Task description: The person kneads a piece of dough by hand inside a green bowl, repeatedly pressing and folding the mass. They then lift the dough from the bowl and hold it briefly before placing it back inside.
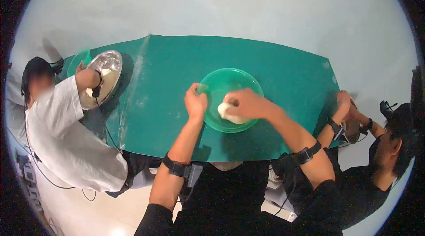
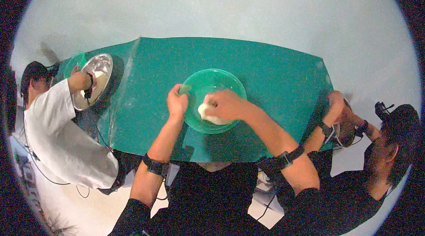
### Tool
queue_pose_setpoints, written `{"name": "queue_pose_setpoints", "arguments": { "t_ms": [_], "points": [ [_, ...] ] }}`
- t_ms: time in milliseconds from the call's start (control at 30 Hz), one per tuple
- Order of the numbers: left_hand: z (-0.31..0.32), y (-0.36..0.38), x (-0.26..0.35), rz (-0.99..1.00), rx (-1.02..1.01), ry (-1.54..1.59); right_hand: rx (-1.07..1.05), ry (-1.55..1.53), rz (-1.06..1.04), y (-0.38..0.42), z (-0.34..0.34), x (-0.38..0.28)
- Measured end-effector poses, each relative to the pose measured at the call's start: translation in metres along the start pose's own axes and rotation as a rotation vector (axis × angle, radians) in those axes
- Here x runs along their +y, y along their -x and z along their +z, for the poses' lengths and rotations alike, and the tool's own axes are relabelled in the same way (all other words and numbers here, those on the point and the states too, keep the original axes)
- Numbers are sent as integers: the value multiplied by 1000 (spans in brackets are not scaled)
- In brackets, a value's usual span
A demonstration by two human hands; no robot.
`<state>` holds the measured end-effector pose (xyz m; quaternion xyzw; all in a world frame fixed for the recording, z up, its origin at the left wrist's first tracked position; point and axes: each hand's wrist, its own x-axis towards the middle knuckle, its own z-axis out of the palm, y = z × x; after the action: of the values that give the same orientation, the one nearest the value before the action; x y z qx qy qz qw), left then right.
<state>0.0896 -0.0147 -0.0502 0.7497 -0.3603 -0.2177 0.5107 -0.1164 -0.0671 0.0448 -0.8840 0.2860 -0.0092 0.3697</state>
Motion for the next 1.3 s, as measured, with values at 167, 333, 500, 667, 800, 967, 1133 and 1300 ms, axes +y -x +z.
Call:
{"name": "queue_pose_setpoints", "arguments": {
  "t_ms": [167,333,500,667,800,967,1133,1300],
  "points": [
    [3,4,-8,-37,19,102,99,-923,237,-4,10,38],
    [4,1,-3,-37,-8,37,57,-759,357,-26,15,32],
    [-1,-7,-4,3,-9,81,161,-152,159,-52,30,30],
    [-5,-14,6,-7,-14,78,209,371,-83,-48,54,34],
    [-9,-8,19,86,7,8,222,617,-206,-58,54,36],
    [-3,-6,28,104,54,41,414,836,-387,-82,36,43],
    [-3,-6,33,68,67,5,496,545,-323,-62,41,39],
    [-7,-11,16,35,31,-44,23,55,184,-47,6,0]
  ]
}}
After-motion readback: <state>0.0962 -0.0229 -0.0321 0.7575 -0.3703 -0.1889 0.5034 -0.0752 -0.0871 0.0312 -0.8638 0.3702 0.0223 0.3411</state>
